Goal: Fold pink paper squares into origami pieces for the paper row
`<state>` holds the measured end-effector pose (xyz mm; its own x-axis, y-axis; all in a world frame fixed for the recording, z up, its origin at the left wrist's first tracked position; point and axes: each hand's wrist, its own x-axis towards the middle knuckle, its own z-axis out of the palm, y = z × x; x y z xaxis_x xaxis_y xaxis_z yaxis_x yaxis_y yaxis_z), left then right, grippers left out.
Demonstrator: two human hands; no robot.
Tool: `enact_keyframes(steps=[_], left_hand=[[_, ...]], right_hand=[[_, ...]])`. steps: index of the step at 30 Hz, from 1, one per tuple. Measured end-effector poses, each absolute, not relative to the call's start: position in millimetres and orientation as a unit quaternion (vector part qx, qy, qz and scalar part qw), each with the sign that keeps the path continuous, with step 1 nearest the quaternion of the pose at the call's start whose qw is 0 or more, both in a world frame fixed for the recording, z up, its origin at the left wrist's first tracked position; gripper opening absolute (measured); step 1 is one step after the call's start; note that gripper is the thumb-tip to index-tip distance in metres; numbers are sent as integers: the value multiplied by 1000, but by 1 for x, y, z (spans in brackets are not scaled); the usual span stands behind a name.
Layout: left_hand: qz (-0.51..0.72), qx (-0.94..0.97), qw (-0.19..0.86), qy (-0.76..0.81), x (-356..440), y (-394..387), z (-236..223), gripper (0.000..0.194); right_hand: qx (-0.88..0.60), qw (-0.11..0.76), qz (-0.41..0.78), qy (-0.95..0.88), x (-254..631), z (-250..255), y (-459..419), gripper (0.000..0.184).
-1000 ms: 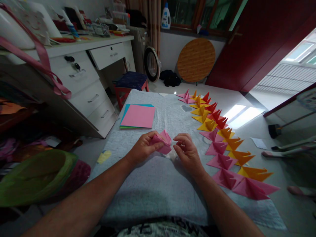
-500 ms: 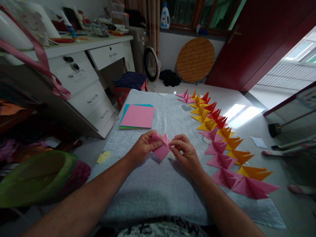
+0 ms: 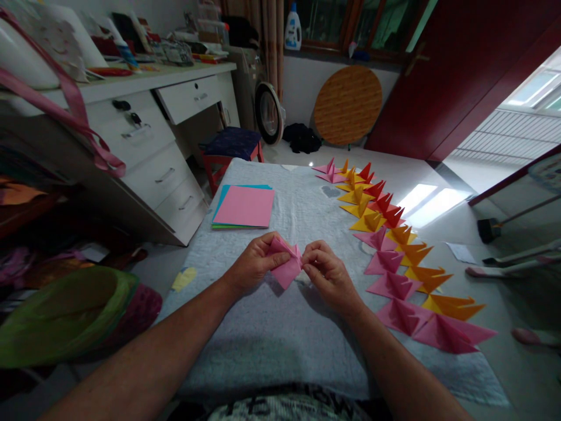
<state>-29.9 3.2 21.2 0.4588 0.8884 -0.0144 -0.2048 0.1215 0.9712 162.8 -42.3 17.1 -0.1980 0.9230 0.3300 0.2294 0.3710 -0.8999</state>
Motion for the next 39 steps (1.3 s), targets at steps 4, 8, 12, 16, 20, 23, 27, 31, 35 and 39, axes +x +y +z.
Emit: enact_keyframes(steps=[4, 8, 12, 16, 20, 23, 27, 31, 35, 39], left_hand=[[400, 525, 680, 319, -32, 6, 23, 28], [414, 547, 657, 313, -33, 7, 23, 23], [421, 617, 589, 308, -35, 6, 24, 16], [404, 698, 509, 301, -37, 4, 25, 11], [442, 694, 469, 321, -35, 3, 22, 9], [485, 625, 500, 353, -33, 6, 17, 28], [433, 535, 632, 357, -31, 9, 11, 46], [366, 554, 657, 357, -31, 8, 11, 27], [388, 633, 585, 326, -31, 5, 15, 13], [414, 705, 496, 292, -32, 4, 20, 10]], right_hand=[[-429, 484, 381, -661, 162, 14, -42, 7], [-476, 496, 370, -625, 162, 11, -42, 18], [-467, 479, 369, -645, 163, 9, -41, 25], [-450, 468, 331, -685, 162, 10, -39, 17], [-445, 469, 330, -688, 162, 10, -38, 17], [-448, 473, 336, -680, 164, 9, -38, 17], [-445, 482, 316, -686, 165, 9, -39, 18], [-428, 477, 282, -714, 163, 9, -40, 20], [-413, 475, 282, -725, 162, 8, -41, 19], [-408, 477, 265, -732, 162, 8, -41, 18]])
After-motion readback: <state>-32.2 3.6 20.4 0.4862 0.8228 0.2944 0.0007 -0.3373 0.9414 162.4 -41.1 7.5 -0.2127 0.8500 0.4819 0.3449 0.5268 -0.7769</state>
